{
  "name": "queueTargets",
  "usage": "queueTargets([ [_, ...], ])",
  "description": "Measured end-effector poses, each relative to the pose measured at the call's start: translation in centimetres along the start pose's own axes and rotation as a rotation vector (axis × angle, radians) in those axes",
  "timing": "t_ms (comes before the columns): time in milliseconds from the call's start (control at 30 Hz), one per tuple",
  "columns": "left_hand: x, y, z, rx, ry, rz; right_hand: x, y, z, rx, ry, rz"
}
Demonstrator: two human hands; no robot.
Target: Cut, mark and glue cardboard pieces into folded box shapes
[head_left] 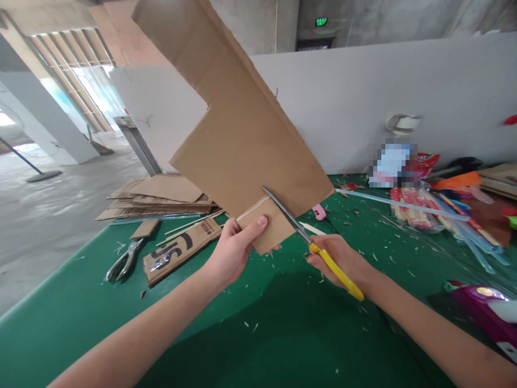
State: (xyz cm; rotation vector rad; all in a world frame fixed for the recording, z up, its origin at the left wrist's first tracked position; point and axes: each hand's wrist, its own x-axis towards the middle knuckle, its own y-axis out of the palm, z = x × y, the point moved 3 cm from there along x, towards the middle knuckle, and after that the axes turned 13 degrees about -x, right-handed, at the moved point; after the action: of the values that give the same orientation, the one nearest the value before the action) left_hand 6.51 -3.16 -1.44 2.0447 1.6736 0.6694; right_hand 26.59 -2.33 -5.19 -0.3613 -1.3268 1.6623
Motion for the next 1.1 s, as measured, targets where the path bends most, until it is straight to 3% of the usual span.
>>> queueTargets([
  [167, 0.0, -0.2, -0.1, -0.014, -0.004, -0.022, 0.0, 0.0, -0.1, 0.016, 0.001, 0.006],
  [367, 0.5, -1.0, -1.0, 0.002, 0.227, -0.178, 0.0, 0.1, -0.4, 0.009, 0.002, 0.005],
  [533, 0.9, -1.2, -1.5, 0.091, 0.323, -0.121, -0.1, 0.2, -0.6, 0.007, 0.017, -0.002],
  [733, 0.9, -1.3, -1.6, 0.176, 0.401, -0.168, -0.1, 0.1, -0.6, 0.078, 0.036, 0.096],
  [833, 1.1, -1.4, -3.3, 0.121, 0.494, -0.236, -0.1, -0.1, -0.2, 0.015, -0.004, 0.094],
  [1000, 1.6, -2.0, -8.9, 0.031, 0.717, -0.255, 0.4, -2.3, -0.1, -0.253, 0.070, 0.048],
  [1100, 1.7, -2.4, -11.2, 0.024, 0.774, -0.258, 0.4, -4.6, -0.7, -0.423, 0.166, 0.156],
])
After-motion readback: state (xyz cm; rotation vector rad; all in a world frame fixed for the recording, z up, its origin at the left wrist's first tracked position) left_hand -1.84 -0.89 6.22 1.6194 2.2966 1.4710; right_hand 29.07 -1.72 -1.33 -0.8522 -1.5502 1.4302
